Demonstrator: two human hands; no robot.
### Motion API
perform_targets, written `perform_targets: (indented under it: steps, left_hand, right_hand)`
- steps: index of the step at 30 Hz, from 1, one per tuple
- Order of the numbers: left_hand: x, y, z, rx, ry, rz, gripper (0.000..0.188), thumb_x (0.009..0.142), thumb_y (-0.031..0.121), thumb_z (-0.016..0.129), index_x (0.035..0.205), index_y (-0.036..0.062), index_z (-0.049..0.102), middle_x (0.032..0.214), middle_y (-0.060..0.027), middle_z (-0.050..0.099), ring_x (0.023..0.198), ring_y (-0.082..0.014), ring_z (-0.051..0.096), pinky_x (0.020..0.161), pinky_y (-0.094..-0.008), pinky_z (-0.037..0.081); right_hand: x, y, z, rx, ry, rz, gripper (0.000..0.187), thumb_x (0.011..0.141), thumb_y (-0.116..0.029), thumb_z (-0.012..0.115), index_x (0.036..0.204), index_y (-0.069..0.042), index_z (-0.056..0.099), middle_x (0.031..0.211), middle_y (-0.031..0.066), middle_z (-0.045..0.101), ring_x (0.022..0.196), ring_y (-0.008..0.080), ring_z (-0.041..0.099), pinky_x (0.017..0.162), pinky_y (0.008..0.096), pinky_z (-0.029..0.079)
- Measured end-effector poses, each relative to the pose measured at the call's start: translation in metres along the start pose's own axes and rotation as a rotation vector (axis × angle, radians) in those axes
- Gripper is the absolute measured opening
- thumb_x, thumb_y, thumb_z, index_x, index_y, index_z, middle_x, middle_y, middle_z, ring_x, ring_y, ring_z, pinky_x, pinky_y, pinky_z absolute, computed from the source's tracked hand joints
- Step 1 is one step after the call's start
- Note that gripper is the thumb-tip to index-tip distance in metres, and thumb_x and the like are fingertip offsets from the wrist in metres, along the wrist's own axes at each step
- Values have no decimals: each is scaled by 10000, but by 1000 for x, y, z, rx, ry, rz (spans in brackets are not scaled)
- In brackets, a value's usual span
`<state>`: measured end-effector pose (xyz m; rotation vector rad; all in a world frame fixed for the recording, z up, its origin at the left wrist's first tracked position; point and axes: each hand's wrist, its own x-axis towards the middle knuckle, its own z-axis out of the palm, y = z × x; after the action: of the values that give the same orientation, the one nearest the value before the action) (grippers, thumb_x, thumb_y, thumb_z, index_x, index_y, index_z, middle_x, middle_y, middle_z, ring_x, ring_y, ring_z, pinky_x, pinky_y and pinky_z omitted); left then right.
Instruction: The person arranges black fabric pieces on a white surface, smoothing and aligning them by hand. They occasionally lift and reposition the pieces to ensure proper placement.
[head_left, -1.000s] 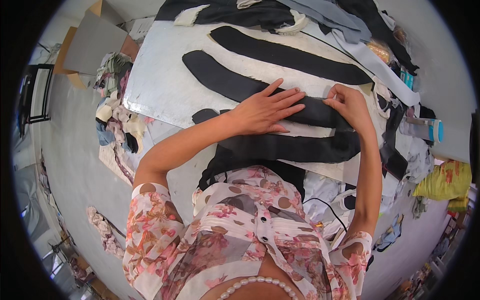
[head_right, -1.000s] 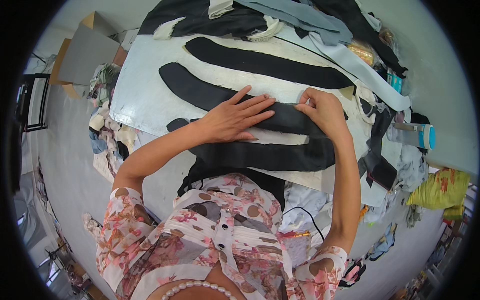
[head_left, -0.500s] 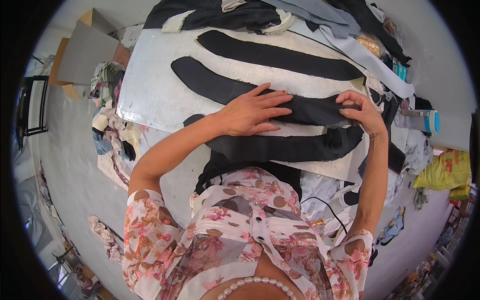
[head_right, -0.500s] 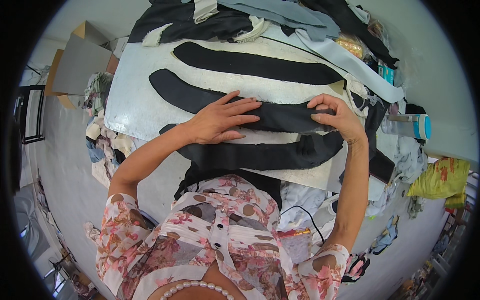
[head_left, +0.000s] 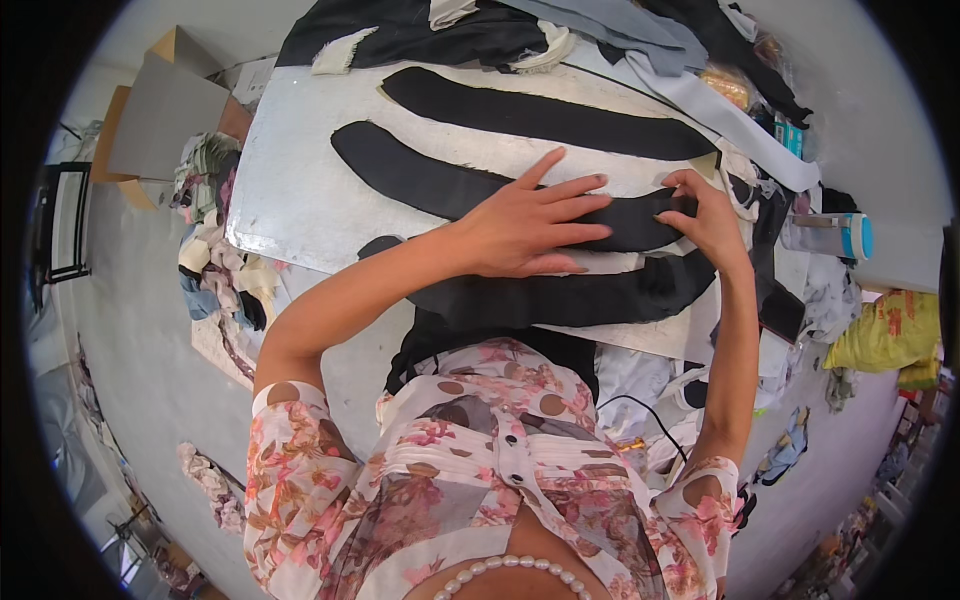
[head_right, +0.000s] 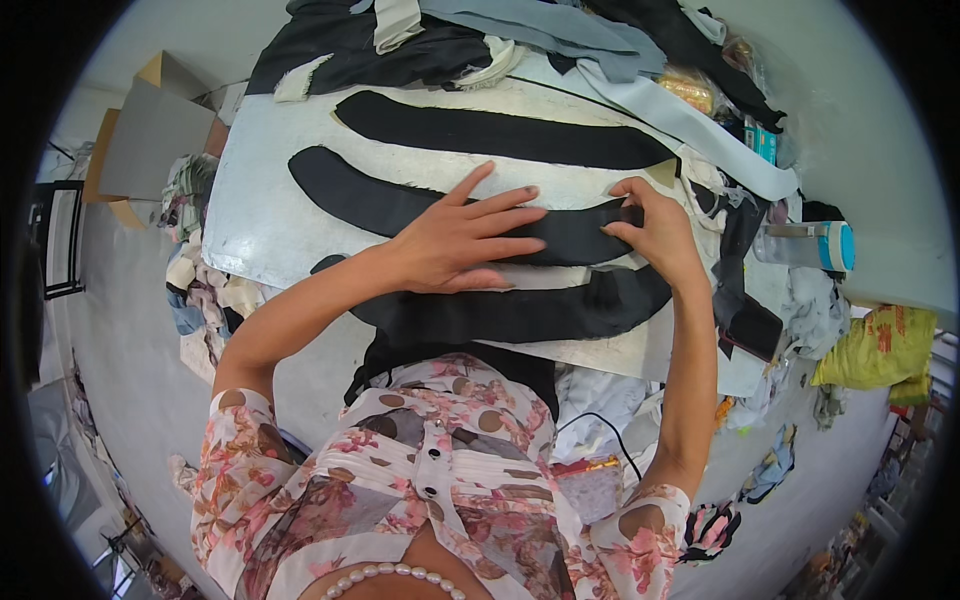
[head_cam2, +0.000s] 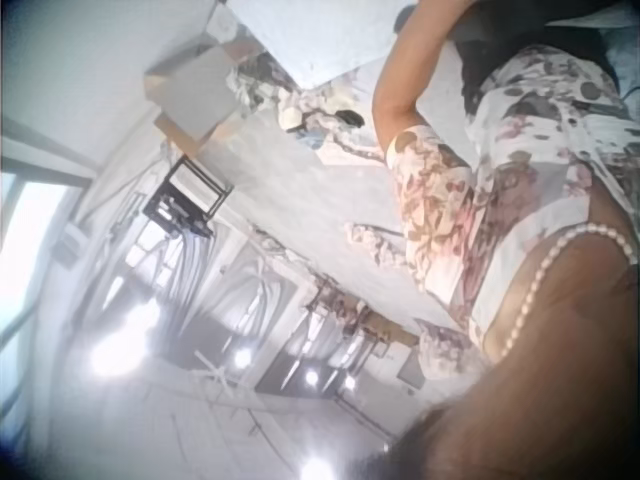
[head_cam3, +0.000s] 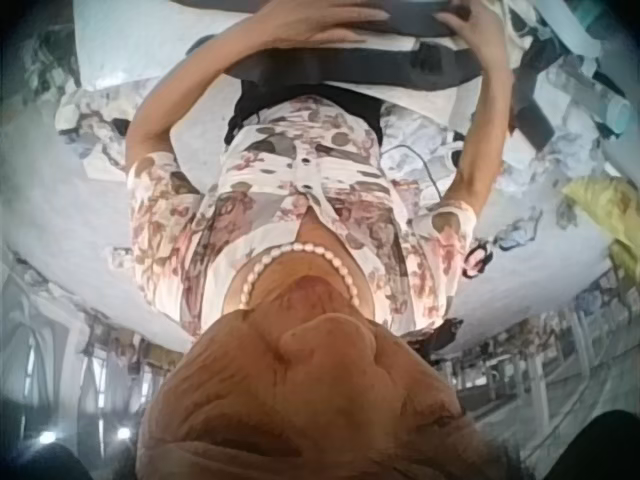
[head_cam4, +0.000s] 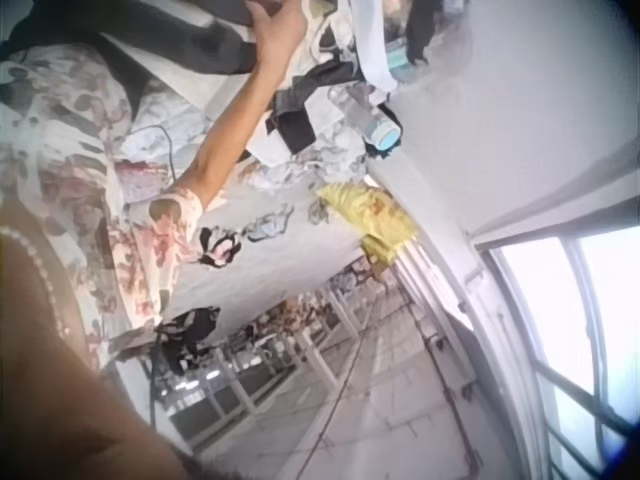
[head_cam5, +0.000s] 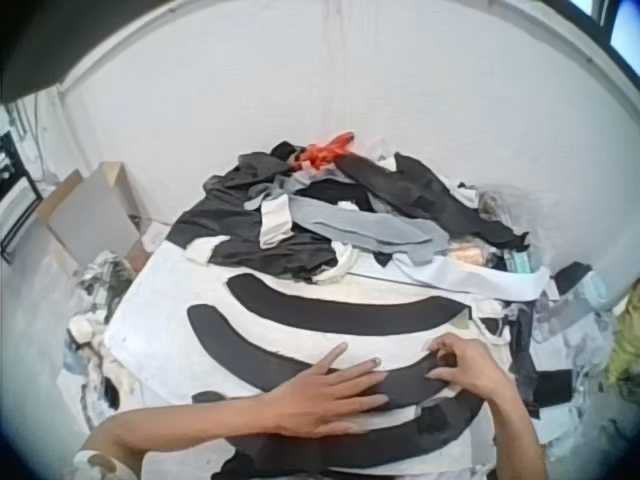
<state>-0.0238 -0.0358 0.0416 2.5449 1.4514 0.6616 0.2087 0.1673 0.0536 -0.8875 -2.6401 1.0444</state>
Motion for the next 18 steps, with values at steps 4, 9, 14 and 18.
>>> perform_targets:
  steps: [4, 9, 14, 18]
  left_hand:
    - [13, -8, 30, 75, -95, 28, 641, 952, 543, 436, 1449, 138, 414, 1570, -96, 281, 1472, -247, 220, 1206, -524, 81]
    - [8, -5, 35, 129, -147, 38, 696, 962, 601, 362, 1456, 114, 412, 1566, -118, 284, 1474, -233, 211, 1208, -493, 81]
    - [7, -5, 35, 119, -140, 32, 707, 952, 608, 383, 1450, 108, 419, 1563, -129, 286, 1467, -250, 229, 1207, -502, 80]
    - [9, -4, 37, 124, -133, 40, 712, 947, 612, 395, 1445, 105, 423, 1559, -142, 290, 1463, -267, 239, 1203, -510, 86]
  right_hand:
    - [-7, 8, -3, 18, 96, 24, 525, 673, -65, 815, 1152, -88, 599, 829, 78, 631, 763, 206, 620, 720, 304, 485]
    - [-16, 32, -5, 381, 112, 193, 579, 756, 93, 717, 1296, -15, 539, 814, -10, 567, 709, 52, 516, 653, 198, 431]
    - [-16, 32, 2, 432, 220, 174, 561, 760, 70, 726, 1285, -37, 561, 809, -22, 568, 686, 45, 495, 634, 199, 427]
    - [-16, 50, 7, 306, 299, 109, 569, 742, 23, 757, 1276, -44, 573, 824, -8, 600, 641, 51, 475, 618, 205, 428]
